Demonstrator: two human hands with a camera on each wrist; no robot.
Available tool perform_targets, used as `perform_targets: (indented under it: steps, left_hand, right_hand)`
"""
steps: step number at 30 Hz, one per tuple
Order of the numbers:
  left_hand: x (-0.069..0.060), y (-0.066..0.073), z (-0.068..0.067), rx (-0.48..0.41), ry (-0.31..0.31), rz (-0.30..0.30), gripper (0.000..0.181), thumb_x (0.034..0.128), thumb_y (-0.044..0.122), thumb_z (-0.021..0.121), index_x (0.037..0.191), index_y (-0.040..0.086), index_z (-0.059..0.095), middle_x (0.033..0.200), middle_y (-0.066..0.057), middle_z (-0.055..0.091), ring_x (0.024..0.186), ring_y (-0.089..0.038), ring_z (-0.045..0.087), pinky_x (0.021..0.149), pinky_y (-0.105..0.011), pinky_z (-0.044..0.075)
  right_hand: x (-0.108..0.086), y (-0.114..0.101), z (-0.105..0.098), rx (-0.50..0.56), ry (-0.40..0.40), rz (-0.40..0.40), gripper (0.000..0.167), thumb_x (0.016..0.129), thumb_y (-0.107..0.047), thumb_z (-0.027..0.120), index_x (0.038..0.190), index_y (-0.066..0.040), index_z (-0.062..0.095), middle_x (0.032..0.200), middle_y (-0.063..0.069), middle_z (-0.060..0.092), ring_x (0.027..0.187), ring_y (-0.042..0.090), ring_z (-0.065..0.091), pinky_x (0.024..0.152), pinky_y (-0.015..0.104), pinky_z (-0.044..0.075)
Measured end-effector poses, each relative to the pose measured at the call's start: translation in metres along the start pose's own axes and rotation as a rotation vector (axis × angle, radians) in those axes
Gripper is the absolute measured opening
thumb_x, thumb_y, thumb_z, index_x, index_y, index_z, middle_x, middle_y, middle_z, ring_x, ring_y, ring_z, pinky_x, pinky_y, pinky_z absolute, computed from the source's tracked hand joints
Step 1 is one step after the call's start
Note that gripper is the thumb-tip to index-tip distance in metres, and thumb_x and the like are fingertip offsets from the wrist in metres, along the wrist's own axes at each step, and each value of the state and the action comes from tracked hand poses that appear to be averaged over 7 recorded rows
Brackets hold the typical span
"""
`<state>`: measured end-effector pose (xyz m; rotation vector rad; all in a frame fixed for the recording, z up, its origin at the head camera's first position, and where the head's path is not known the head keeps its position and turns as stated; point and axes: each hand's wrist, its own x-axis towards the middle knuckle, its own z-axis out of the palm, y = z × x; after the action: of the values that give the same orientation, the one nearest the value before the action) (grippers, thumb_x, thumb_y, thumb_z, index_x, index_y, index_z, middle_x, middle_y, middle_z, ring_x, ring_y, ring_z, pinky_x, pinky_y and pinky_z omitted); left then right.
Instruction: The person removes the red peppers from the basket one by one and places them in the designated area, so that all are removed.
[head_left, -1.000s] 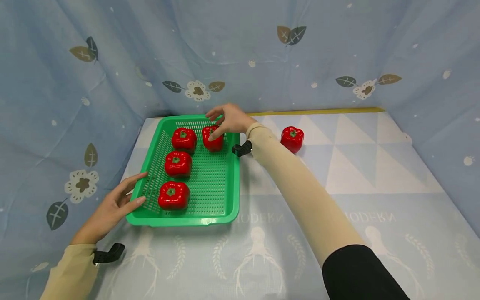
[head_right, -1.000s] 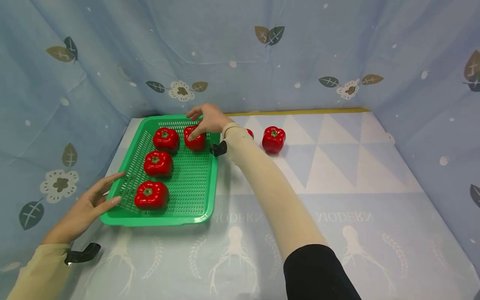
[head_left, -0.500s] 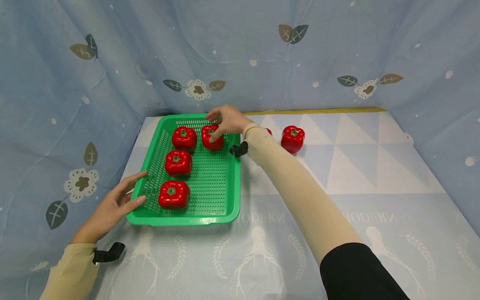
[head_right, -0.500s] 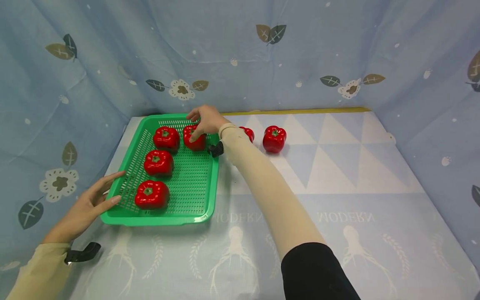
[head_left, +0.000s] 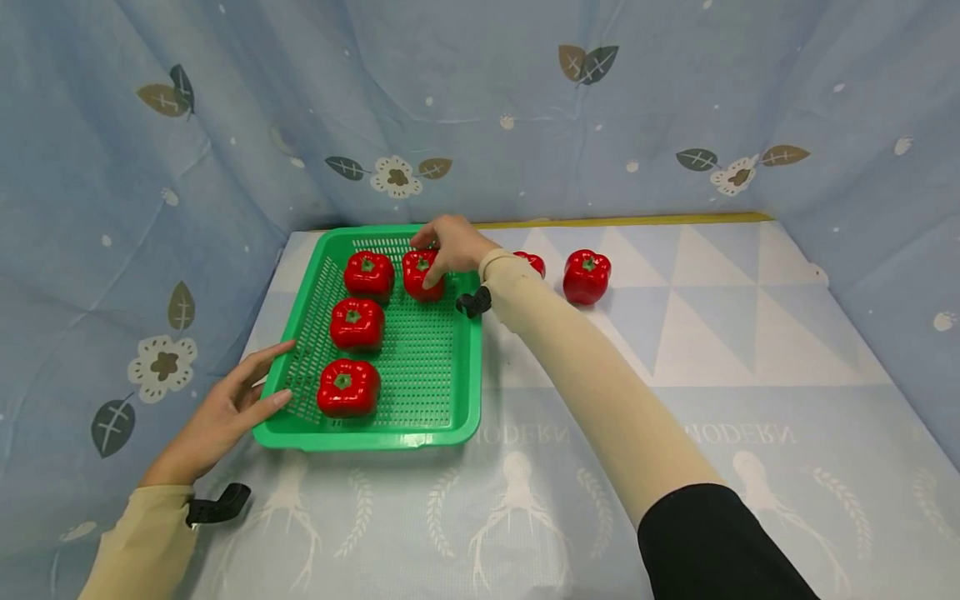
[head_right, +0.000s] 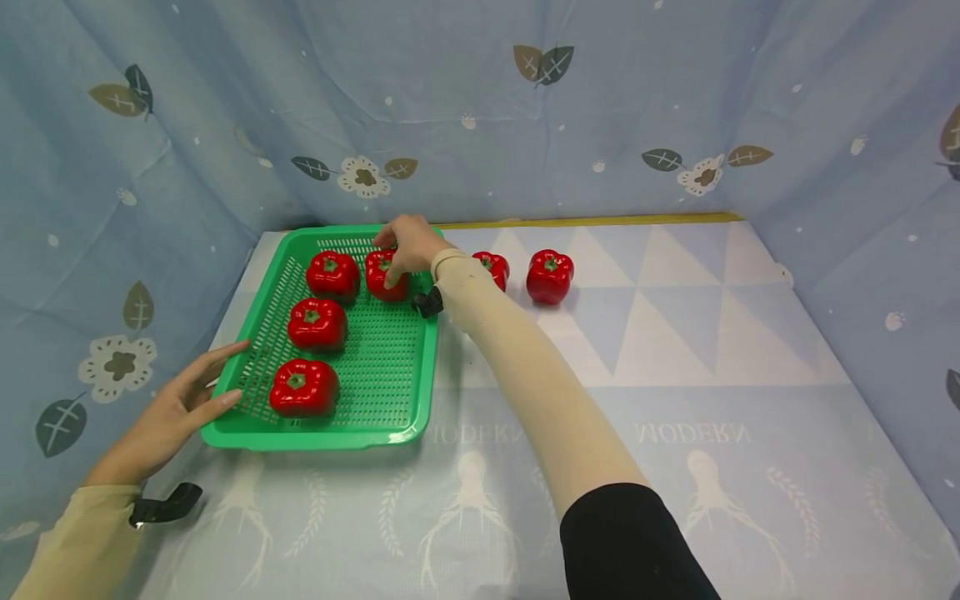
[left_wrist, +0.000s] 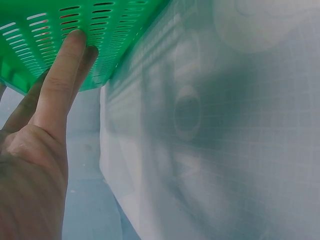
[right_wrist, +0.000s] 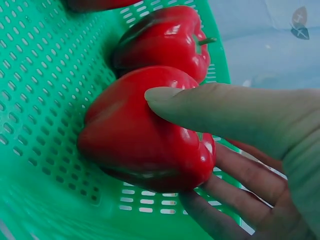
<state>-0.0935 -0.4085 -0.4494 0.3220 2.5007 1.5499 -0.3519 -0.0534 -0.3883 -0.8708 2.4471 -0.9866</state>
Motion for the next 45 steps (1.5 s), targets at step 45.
perform_targets:
  steps: [45]
  left_hand:
    - [0.000, 0.000, 0.003, -0.004, 0.022, 0.002, 0.070, 0.1159, 0.008, 0.056, 0.177, 0.026, 0.026, 0.172, -0.026, 0.029, 0.128, -0.003, 0.064, 0.089, -0.030, 0.063]
  right_hand:
    - [-0.042, -0.030, -0.040, 0.140, 0.071, -0.145, 0.058, 0.086, -0.018, 0.095, 0.141, -0.013, 0.076, 0.132, 0.002, 0.072, 0.122, 0.021, 0.061, 0.089, 0.037, 0.058]
